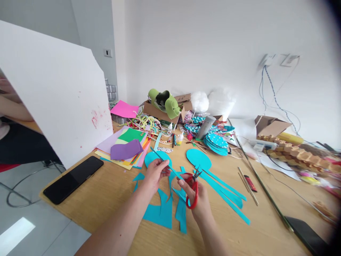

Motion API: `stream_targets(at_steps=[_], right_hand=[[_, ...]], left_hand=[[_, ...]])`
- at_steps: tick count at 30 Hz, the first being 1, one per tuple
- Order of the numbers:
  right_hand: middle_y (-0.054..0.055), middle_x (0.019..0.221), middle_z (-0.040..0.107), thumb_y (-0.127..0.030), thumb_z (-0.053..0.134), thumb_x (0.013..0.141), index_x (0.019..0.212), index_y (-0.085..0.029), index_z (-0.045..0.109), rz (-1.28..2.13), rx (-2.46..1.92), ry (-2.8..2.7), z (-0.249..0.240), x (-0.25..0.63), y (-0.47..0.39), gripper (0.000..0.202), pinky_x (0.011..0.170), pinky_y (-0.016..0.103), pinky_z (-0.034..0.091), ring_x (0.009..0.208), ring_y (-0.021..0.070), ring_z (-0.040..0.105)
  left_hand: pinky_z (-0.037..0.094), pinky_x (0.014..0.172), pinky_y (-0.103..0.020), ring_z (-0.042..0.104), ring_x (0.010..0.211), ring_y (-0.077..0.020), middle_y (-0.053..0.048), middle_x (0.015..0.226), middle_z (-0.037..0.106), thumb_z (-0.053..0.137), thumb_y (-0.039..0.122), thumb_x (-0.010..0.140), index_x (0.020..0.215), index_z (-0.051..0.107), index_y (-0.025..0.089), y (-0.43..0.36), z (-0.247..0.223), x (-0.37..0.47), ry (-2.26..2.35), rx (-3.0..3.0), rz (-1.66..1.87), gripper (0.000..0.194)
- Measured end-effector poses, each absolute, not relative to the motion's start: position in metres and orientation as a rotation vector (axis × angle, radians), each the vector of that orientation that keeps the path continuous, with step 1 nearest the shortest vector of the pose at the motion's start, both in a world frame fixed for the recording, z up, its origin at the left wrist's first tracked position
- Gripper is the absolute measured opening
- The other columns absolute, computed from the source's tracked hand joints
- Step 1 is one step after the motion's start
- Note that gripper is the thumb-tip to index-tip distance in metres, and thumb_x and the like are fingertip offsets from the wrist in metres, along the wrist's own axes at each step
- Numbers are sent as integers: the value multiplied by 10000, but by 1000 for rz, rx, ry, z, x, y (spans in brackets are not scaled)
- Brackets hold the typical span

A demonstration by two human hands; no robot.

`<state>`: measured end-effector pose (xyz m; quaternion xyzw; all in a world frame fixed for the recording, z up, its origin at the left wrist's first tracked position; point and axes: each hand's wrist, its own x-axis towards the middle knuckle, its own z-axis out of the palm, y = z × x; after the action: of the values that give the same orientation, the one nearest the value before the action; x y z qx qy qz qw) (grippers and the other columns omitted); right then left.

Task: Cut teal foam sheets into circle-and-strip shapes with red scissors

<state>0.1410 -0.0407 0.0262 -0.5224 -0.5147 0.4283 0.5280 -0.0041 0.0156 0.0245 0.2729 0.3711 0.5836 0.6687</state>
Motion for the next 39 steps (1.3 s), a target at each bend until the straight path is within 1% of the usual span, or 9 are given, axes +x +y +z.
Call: stream_targets(at_steps=[6, 12, 14, 19, 22, 27, 33, 36, 39], right_hand=[[10, 680, 590, -450, 738, 675, 680, -187, 602, 1023, -1227, -1143, 32, 142, -41, 297, 601, 276, 400, 653, 170, 522], [-31, 618, 531, -440, 709, 702, 707, -199, 581, 950, -1267, -1110, 30, 147, -41, 273, 544, 260, 345, 573, 135, 450], [-38, 628, 533, -423, 701, 710, 730, -207, 576, 944, -1257, -1075, 30, 149, -41, 250, 537, 258, 339, 565, 131, 447], [-18, 655, 570, -378, 689, 724, 772, -207, 590, 949, -1225, -1044, 31, 155, -39, 203, 554, 267, 367, 609, 152, 510], [-15, 670, 579, -371, 707, 706, 786, -203, 589, 878, -1220, -1001, 30, 159, -36, 219, 547, 265, 367, 605, 150, 520], [4, 756, 613, -366, 738, 663, 821, -193, 593, 739, -1169, -883, 26, 172, -28, 275, 652, 286, 408, 750, 190, 583], [-4, 670, 584, -389, 760, 637, 821, -168, 621, 707, -1148, -842, 23, 185, -21, 319, 609, 291, 387, 662, 173, 536], [-7, 678, 594, -394, 770, 635, 823, -170, 627, 722, -1182, -894, 25, 180, -24, 326, 616, 285, 388, 663, 163, 527], [-13, 676, 595, -406, 778, 628, 799, -176, 628, 742, -1232, -964, 28, 173, -28, 323, 612, 277, 389, 645, 150, 516]], left_hand=[[471, 548, -241, 575, 554, -103, 21, 638, 595, 853, 363, 511, 718, 565, 148, 15, 25, -2, 819, 666, 1313, 415], [486, 630, -263, 585, 635, -115, 24, 658, 597, 867, 280, 481, 689, 554, 155, 14, 25, 0, 749, 640, 1337, 396], [490, 653, -271, 598, 659, -121, 28, 690, 612, 856, 256, 499, 736, 554, 167, 15, 24, -2, 700, 612, 1348, 394], [498, 663, -277, 616, 667, -120, 43, 739, 632, 805, 198, 560, 941, 544, 216, 21, 23, -13, 664, 583, 1402, 463], [501, 663, -277, 613, 638, -114, 42, 709, 623, 787, 190, 559, 939, 551, 204, 24, 22, -18, 699, 573, 1403, 447], [492, 623, -268, 608, 611, -122, 14, 679, 615, 804, 190, 523, 833, 608, 165, 23, 21, -21, 763, 706, 1157, 368], [468, 610, -261, 599, 632, -129, -21, 706, 635, 829, 262, 532, 830, 674, 146, 16, 20, -22, 776, 1006, 795, 356], [457, 616, -257, 609, 687, -143, -53, 799, 661, 803, 346, 594, 906, 687, 157, 12, 19, -18, 772, 1165, 704, 383], [460, 657, -264, 617, 772, -167, -89, 962, 682, 791, 366, 619, 1043, 678, 183, 8, 18, -14, 816, 1465, 662, 476]])
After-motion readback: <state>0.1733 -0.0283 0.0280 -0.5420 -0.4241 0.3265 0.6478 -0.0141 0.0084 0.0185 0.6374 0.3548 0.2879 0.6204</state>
